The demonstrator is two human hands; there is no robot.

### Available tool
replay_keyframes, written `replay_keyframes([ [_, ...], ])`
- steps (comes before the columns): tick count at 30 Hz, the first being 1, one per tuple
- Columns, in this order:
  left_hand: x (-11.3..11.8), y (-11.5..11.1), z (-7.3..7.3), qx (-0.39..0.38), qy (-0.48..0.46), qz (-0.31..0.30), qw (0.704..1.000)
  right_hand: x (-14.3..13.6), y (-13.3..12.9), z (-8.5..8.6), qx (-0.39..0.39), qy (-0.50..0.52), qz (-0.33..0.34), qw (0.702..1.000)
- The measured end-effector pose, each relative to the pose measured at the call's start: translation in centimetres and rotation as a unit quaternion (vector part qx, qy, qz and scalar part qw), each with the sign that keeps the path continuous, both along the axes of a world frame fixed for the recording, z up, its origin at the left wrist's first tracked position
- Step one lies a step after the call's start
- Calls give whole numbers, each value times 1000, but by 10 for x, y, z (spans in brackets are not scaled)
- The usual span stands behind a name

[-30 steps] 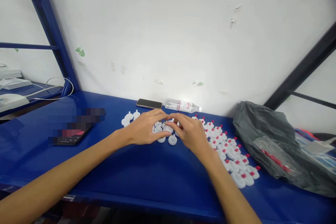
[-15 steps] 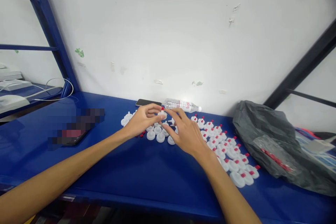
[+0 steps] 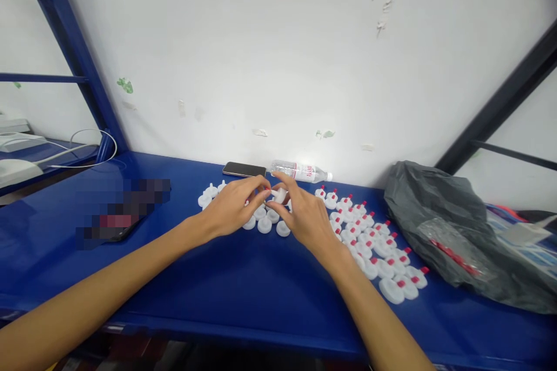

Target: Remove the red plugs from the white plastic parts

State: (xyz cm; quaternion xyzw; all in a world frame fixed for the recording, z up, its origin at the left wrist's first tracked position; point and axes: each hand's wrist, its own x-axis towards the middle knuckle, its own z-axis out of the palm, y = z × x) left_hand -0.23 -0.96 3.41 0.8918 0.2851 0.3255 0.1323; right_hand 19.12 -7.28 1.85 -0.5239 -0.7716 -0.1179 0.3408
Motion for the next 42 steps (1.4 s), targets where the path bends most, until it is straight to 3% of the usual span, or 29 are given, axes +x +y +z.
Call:
replay_keyframes([
  [4,0,3,-8,81,65,-20,994,-3,0,-1,4,-41,11,999],
  [7,-1,4,-7,86,62,5,994,4,5,-2,27,-54,-16,998],
  [12,-22,20,18,-21,-96,123,988,47,11,6,82,47,-182,979],
  [15,-34,37,26,39,26,175,984,59,9,12,86,118,-229,963],
  [19,-39,52,16,56,199,144,968,40,9,11,70,117,-172,976],
  [23,-41,55,7,-2,250,87,964,24,11,2,38,93,-122,987],
  [32,-39,50,14,-10,177,29,984,21,9,-1,-4,78,-85,993],
  [38,-24,28,23,-117,38,-35,992,10,5,-1,-28,67,-3,997],
  [42,-13,14,21,-142,1,-88,986,1,2,-2,-38,33,39,998],
])
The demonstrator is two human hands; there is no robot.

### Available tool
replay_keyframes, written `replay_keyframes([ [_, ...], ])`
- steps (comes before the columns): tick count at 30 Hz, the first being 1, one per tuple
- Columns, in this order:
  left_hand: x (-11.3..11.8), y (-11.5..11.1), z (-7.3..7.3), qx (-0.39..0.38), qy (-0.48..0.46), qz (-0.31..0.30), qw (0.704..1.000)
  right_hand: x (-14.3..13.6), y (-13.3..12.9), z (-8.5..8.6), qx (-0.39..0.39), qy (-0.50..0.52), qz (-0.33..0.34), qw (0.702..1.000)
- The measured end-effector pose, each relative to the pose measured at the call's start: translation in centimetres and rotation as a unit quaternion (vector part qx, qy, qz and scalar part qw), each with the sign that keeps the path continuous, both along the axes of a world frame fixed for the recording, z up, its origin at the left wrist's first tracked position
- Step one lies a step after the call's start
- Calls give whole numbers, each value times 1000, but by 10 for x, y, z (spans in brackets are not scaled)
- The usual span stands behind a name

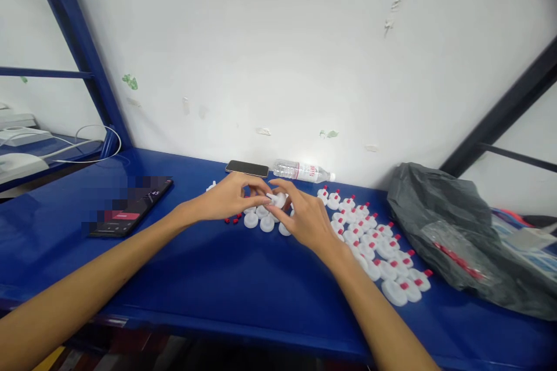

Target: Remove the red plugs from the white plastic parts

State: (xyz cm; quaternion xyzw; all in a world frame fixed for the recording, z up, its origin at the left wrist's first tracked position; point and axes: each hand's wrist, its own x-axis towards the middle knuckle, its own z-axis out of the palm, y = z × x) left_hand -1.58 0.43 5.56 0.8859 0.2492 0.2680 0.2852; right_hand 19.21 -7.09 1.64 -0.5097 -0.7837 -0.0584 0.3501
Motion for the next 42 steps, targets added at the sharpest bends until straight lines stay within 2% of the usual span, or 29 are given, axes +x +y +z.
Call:
replay_keyframes([
  [5,-4,4,1,-20,-27,9,999,-3,-1,0,1,-1,-13,1000],
  [8,-13,14,5,9,-39,65,997,1,-2,4,7,22,-28,999],
  [10,-19,21,7,85,-14,129,988,4,-2,6,12,41,-34,999],
  [13,-29,32,7,243,88,240,936,8,-2,8,27,50,-43,997],
  [15,-36,39,9,295,169,297,892,10,-2,8,38,46,-49,997],
  [19,-50,51,12,278,314,368,830,10,-2,7,49,32,-59,996],
  [21,-56,56,12,245,366,382,812,12,-1,9,58,23,-88,994],
  [26,-68,66,4,164,418,365,815,33,1,19,80,6,-238,968],
  [29,-72,71,-1,144,424,355,821,57,4,21,31,-43,-309,949],
  [31,-72,72,-2,142,424,353,822,71,6,18,-12,-95,-314,945],
  [34,-67,70,-2,161,422,356,818,82,10,11,-41,-144,-286,947],
  [37,-57,64,0,208,393,363,819,83,15,2,-53,-161,-274,947],
  [42,-39,48,3,297,301,342,839,81,20,-9,-78,-180,-261,945],
])
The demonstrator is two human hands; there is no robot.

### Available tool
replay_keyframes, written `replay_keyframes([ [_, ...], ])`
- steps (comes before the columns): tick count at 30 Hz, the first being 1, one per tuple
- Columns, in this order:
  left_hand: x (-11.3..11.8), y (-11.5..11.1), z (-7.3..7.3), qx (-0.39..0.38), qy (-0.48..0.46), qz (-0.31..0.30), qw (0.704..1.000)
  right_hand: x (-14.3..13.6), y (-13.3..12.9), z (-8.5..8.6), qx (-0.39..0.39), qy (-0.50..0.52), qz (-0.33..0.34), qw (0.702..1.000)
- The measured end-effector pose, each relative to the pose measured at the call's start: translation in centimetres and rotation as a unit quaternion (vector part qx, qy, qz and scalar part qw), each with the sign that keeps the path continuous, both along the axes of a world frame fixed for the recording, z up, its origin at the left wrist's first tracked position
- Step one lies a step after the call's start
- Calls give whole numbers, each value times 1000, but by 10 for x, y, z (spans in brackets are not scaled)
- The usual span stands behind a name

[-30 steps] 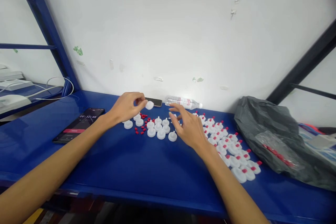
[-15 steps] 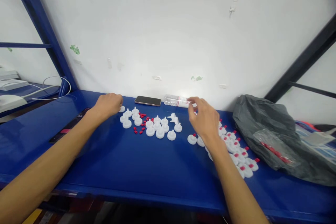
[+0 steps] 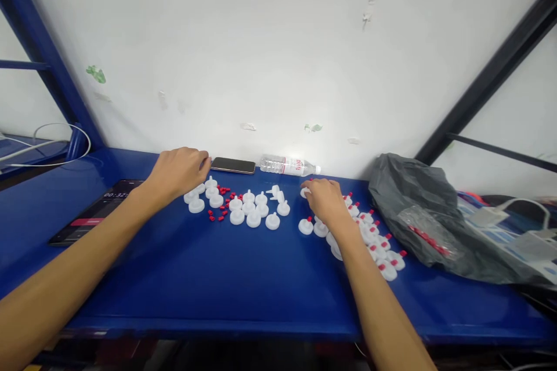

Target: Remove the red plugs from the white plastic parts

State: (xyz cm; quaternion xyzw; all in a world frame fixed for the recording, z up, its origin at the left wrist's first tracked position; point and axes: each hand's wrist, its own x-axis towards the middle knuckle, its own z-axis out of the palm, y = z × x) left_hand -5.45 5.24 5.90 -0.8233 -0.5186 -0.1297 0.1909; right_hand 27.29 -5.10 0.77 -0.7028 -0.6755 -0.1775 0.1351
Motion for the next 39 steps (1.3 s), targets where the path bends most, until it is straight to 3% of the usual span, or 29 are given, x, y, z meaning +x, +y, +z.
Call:
replay_keyframes([
  [5,14,-15,-5,62,-48,-82,994,-3,0,9,20,24,29,999],
  [8,21,-24,-10,76,-91,-170,978,-14,-5,19,60,64,57,995],
  [12,33,-40,-17,29,-141,-295,945,-43,-13,26,189,116,179,959],
  [16,46,-55,-27,-33,-155,-359,920,-76,-18,21,258,55,301,916],
  [20,53,-59,-31,-53,-212,-360,907,-90,-22,16,260,69,349,898],
  [23,55,-61,-24,-100,-310,-306,895,-89,-26,18,236,119,339,903],
  [28,57,-64,-18,-251,-482,-246,803,-87,-26,18,178,103,291,934],
  [30,59,-65,-21,-296,-509,-253,768,-88,-23,14,170,94,285,939],
  [32,62,-67,-24,-327,-506,-267,752,-90,-20,10,180,96,278,939],
  [34,63,-69,-27,-334,-477,-282,763,-89,-17,7,196,99,271,937],
  [35,63,-69,-27,-316,-449,-287,785,-88,-16,6,202,97,272,936],
  [39,57,-65,-30,-115,-259,-296,912,-82,-15,6,207,75,290,931],
])
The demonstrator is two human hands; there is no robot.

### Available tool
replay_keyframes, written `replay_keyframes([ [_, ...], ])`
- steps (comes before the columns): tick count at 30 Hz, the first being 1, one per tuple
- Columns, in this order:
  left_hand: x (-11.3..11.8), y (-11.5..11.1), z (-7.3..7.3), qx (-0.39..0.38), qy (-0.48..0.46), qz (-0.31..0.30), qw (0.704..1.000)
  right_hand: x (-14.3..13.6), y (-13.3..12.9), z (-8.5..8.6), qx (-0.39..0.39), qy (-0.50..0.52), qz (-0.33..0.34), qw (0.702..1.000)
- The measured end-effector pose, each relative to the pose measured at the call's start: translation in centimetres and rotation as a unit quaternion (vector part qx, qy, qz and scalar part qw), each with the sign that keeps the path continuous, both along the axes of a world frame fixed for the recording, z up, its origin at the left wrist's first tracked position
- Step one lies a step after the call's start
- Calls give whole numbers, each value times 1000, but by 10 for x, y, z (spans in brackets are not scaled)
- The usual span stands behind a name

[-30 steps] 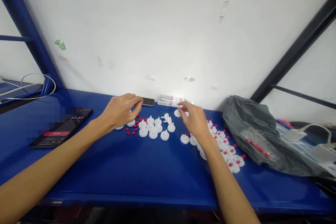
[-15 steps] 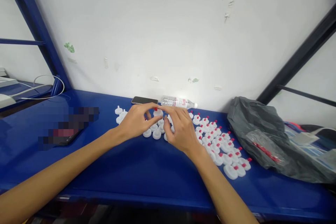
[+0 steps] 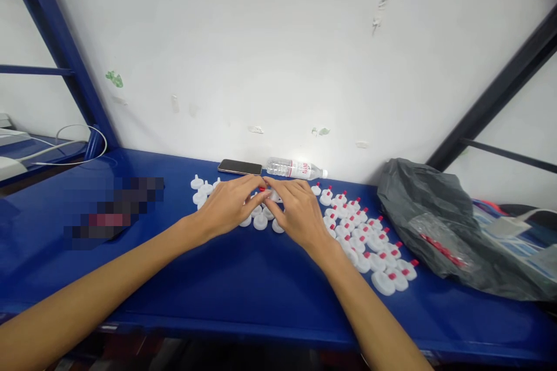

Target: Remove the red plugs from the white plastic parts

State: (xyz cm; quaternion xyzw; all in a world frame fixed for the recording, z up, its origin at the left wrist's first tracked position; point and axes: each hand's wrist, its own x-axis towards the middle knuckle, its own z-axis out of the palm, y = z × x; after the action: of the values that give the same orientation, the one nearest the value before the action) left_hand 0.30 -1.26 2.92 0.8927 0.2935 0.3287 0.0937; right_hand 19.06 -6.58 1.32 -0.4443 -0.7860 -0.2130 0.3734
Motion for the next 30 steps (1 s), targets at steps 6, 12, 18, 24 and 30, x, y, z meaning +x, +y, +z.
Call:
replay_keyframes([
  [6,-6,6,1,110,70,11,991,1,3,5,20,-45,-23,999],
  [12,0,0,6,-165,-120,-51,978,-4,4,10,88,-73,-76,991],
  [18,-17,12,22,-143,-102,21,984,55,7,15,56,58,-255,963],
  [24,-29,34,20,29,114,100,988,48,7,15,37,97,-222,969],
  [30,-35,46,9,62,175,111,976,27,9,6,8,82,-143,986],
])
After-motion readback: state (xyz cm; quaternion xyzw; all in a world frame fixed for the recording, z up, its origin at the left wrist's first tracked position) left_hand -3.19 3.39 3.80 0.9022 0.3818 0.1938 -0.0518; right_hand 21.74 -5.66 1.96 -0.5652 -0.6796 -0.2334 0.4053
